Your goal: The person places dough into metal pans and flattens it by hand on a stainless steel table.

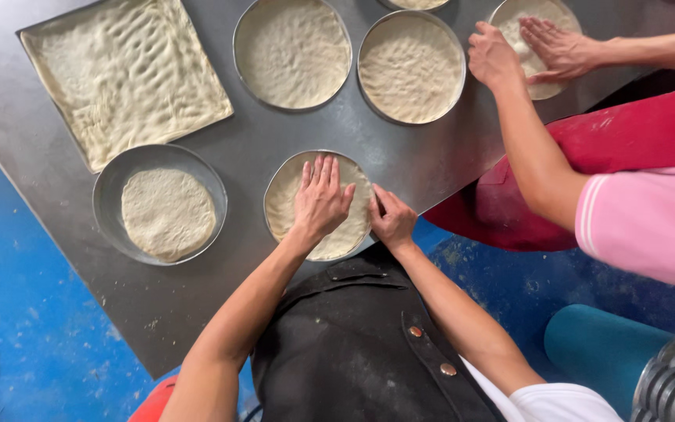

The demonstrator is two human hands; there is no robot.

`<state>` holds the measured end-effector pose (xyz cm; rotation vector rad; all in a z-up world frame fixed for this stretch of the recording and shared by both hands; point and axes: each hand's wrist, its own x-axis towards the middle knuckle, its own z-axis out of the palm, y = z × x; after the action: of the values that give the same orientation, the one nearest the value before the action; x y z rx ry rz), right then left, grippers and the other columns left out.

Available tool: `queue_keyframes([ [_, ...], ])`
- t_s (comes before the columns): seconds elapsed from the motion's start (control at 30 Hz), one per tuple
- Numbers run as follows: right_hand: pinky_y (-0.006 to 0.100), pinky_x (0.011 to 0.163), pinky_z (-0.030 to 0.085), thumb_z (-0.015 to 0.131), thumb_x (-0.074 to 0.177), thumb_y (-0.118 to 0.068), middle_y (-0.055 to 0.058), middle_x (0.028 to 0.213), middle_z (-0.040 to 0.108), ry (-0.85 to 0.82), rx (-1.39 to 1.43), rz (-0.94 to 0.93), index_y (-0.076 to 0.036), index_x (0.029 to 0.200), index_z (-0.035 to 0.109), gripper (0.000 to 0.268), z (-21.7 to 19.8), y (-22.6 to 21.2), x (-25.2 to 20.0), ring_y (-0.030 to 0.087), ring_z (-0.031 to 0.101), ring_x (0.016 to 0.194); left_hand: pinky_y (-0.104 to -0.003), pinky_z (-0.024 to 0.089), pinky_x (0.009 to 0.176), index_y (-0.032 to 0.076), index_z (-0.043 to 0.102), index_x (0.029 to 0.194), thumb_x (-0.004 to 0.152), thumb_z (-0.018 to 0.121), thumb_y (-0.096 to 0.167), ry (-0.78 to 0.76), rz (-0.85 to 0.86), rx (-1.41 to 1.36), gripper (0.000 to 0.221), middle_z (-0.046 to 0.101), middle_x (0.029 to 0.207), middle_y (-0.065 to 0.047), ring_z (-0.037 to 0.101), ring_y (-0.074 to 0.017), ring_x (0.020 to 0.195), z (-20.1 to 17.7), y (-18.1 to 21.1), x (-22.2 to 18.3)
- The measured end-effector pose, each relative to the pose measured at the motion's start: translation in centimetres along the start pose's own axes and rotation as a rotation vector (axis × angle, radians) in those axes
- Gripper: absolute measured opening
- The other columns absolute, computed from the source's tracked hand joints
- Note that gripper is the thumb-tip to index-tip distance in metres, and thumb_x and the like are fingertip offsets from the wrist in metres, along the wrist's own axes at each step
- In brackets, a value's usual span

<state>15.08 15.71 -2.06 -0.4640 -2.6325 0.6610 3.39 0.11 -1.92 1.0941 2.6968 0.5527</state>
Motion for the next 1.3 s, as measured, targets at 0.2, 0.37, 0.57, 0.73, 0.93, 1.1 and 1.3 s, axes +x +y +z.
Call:
queue_keyframes([
  [0.2,0.038,0.07,0.057,0.068,0.092,-0.023,0.007,0.092,0.075,-0.006,0.023,0.016,-0.013,0.117,0.076,0.028,0.3,-0.7,0.9,0.028,0.073,0.078,-0.051,0.008,0.125,-0.004,0.025,0.157,0.101,0.033,0.052,0.011,-0.016,0.003,0.079,0.022,0.166,-0.02,0.016,-0.0324,0.155,-0.4,-0.7,-0.8],
  [0.37,0.038,0.073,0.058,0.066,0.093,-0.021,0.009,0.103,0.077,0.013,0.033,-0.028,-0.013,0.119,0.074,0.028,0.3,-0.1,-0.1,0.029,0.074,0.084,-0.051,0.011,0.125,-0.003,0.027,0.158,0.102,0.033,0.056,0.038,0.161,0.022,0.081,0.021,0.168,-0.019,0.014,-0.0324,0.156,0.3,0.7,-2.3],
  [0.57,0.042,0.074,0.058,0.067,0.094,-0.02,0.01,0.099,0.075,0.001,-0.045,-0.101,-0.014,0.123,0.076,0.031,0.6,1.0,-0.3,0.033,0.072,0.085,-0.05,0.013,0.128,-0.001,0.028,0.159,0.103,0.033,0.056,-0.081,0.054,0.076,0.08,0.021,0.171,-0.016,0.015,-0.0295,0.159,0.8,0.6,-1.5],
  [0.73,0.041,0.07,0.057,0.068,0.094,-0.02,0.009,0.093,0.074,-0.047,0.033,-0.005,-0.012,0.121,0.074,0.029,0.6,0.6,-0.2,0.029,0.072,0.077,-0.049,0.013,0.127,-0.006,0.028,0.158,0.106,0.033,0.055,-0.016,0.01,0.007,0.08,0.02,0.168,-0.022,0.015,-0.0331,0.157,0.2,0.1,-1.7],
  [0.93,0.041,0.07,0.057,0.068,0.097,-0.02,0.01,0.094,0.074,-0.027,0.044,-0.042,-0.011,0.121,0.074,0.026,0.5,0.4,-0.3,0.031,0.072,0.078,-0.047,0.003,0.13,-0.004,0.021,0.161,0.108,0.027,0.054,-0.185,-0.094,-0.038,0.079,0.011,0.172,-0.018,0.007,-0.0297,0.161,-3.1,-0.5,-1.7],
  [1.1,0.038,0.068,0.056,0.067,0.098,-0.02,0.009,0.096,0.075,0.012,0.07,-0.084,-0.011,0.12,0.075,0.025,0.5,0.8,0.0,0.027,0.071,0.076,-0.054,-0.008,0.127,0.008,0.002,0.163,0.106,0.024,0.054,-0.405,-0.184,0.013,0.077,-0.009,0.171,-0.008,-0.01,-0.0238,0.158,-3.9,-2.1,-3.5],
  [1.3,0.034,0.059,0.051,0.066,0.098,-0.02,0.007,0.088,0.074,-0.079,0.182,0.009,-0.009,0.121,0.076,0.028,-0.1,1.0,0.1,0.02,0.062,0.06,-0.061,-0.017,0.114,-0.003,-0.013,0.16,0.107,0.034,0.055,0.074,-0.642,-0.458,0.091,-0.028,0.164,-0.022,-0.025,-0.0375,0.152,-0.3,-0.3,-5.9],
])
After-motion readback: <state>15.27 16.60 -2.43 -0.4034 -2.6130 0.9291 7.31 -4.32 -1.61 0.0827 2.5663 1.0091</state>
